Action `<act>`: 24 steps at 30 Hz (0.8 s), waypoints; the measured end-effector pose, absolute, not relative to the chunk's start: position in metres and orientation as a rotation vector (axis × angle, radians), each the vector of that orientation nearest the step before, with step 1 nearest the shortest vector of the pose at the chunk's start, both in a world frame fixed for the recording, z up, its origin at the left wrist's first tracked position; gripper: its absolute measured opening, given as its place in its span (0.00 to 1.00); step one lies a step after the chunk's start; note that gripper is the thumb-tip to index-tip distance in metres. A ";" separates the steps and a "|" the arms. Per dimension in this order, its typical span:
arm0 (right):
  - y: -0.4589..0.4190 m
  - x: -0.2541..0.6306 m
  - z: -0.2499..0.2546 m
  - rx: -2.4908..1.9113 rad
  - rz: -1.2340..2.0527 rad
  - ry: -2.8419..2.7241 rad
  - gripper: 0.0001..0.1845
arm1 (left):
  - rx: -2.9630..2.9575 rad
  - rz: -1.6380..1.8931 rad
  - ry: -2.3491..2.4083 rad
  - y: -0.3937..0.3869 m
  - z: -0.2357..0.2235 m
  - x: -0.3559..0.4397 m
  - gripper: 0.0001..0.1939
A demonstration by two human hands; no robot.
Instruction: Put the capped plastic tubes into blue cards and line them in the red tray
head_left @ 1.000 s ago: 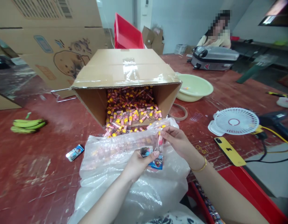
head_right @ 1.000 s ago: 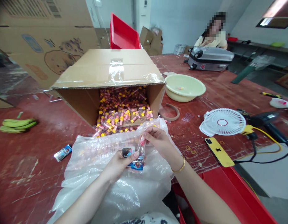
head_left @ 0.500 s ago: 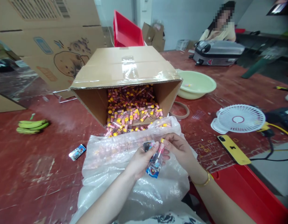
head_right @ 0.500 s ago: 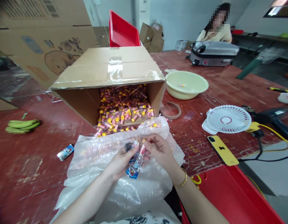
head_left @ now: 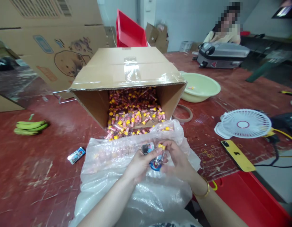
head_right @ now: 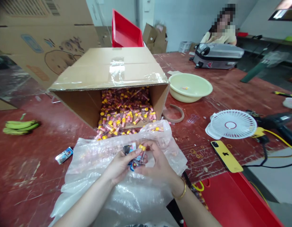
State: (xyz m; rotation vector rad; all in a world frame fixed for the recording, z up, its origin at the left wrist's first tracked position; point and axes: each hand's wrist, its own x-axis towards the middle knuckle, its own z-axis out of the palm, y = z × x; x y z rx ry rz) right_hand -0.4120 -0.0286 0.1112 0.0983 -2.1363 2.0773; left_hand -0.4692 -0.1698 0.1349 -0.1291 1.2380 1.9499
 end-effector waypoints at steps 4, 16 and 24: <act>-0.044 -0.407 0.113 0.146 1.837 -2.285 0.43 | -0.140 1.991 1.198 -0.164 0.141 -0.471 0.24; -0.046 -0.412 0.111 0.112 1.757 -2.168 0.38 | 0.054 1.927 1.341 -0.187 0.128 -0.467 0.15; 0.034 -0.374 0.088 -0.570 1.887 -1.965 0.19 | 0.040 1.731 1.438 -0.173 0.127 -0.464 0.23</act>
